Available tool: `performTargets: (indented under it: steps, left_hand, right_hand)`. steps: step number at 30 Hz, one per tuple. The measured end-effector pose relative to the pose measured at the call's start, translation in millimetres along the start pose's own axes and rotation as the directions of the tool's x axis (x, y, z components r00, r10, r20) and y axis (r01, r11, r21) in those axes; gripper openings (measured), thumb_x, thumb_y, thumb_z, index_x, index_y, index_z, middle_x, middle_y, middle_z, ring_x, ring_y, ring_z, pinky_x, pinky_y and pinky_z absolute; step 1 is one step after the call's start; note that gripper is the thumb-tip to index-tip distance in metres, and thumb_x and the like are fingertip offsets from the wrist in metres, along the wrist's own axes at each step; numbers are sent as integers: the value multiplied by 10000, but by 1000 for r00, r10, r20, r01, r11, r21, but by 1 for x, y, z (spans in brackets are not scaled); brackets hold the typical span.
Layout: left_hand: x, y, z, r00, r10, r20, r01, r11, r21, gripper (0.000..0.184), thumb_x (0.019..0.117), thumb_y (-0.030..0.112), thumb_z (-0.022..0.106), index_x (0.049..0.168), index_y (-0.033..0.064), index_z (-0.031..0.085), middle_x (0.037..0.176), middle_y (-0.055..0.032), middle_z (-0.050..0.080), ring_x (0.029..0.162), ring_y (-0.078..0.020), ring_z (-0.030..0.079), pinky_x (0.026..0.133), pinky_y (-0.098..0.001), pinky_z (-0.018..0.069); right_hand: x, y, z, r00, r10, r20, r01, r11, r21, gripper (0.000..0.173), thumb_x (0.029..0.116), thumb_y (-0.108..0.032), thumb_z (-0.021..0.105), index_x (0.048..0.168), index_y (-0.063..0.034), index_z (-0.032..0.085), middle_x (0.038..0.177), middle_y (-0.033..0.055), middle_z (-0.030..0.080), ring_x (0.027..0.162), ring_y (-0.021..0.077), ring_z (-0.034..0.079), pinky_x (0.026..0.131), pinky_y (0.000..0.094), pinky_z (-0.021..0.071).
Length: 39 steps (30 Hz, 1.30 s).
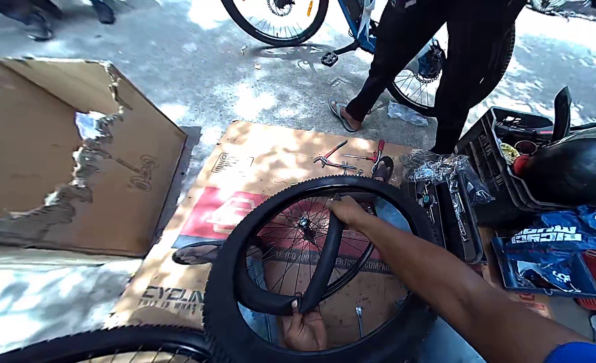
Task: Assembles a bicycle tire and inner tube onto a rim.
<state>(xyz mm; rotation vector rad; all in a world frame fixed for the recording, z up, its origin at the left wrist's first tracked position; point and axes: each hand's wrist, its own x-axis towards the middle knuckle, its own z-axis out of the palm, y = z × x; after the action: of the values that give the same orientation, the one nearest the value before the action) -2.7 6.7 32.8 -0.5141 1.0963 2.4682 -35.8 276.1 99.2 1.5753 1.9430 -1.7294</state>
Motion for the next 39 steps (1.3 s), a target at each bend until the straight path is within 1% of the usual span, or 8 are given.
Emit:
performTargets:
  steps: [5,10,15,21,27,31,35,39]
  left_hand:
    - [-27,5,-9,994,-47,95,35,991,126,271,1025,-24,317,1244,104,412,999,-9,667,918,-133,704,863,-370,611]
    - [-40,10,-2,962,-56,266,35,996,83,328,971,-55,499,1263,71,418,1031,17,698,971,-101,707,895,-334,593]
    - [-30,16,-54,895,108,432,-229,944,238,301,1028,25,481,1253,-155,396,1019,-104,655,899,-75,670,790,-279,583]
    - [-94,25,-19,978,-191,-80,204,957,205,289,1061,45,260,1284,-3,437,1076,-76,604,977,-121,626,878,-327,565]
    - [-82,26,-14,984,-163,-77,176,961,212,255,1031,-14,325,1222,-3,493,991,-76,651,917,-133,666,834,-347,591]
    - [-63,18,-23,989,-148,27,139,968,210,288,1038,65,344,1262,-2,511,1058,-119,687,991,-189,699,865,-391,606]
    - [-48,9,-39,981,-132,145,119,988,96,347,937,119,638,1215,-77,570,1095,-220,713,1000,-264,727,852,-413,625]
    - [-45,10,-44,978,-136,160,128,990,61,336,919,98,662,1209,-51,581,1102,-205,713,1025,-267,721,884,-435,613]
  right_hand:
    - [9,-24,62,938,-301,175,268,945,190,255,940,-260,630,1006,-21,687,868,128,668,780,234,643,704,478,537]
    - [-84,-139,155,440,-644,626,881,444,-162,356,954,-376,683,1145,-75,698,1025,96,720,991,257,689,812,538,547]
    - [-45,-94,154,694,-521,497,703,638,-314,508,1079,-497,434,1239,-87,688,1187,157,716,1152,331,667,953,636,503]
    - [-39,9,143,924,-65,376,308,710,-634,362,1008,-317,572,1086,21,676,1154,244,678,1100,417,660,840,668,516]
    - [-36,13,107,889,-415,194,458,795,-398,485,1047,-496,483,1360,-142,590,1098,147,730,1022,341,711,860,612,559]
    - [-57,2,103,593,-697,403,772,350,-531,1004,770,-556,841,1599,-244,368,1577,100,439,1203,316,624,879,532,584]
    - [-51,25,124,761,-456,462,613,270,-742,603,892,-177,731,1460,-97,546,1608,183,385,973,406,684,725,572,577]
    - [-11,27,98,896,-439,62,303,506,-808,474,835,-219,766,1280,-86,673,1429,218,508,1247,454,536,840,632,545]
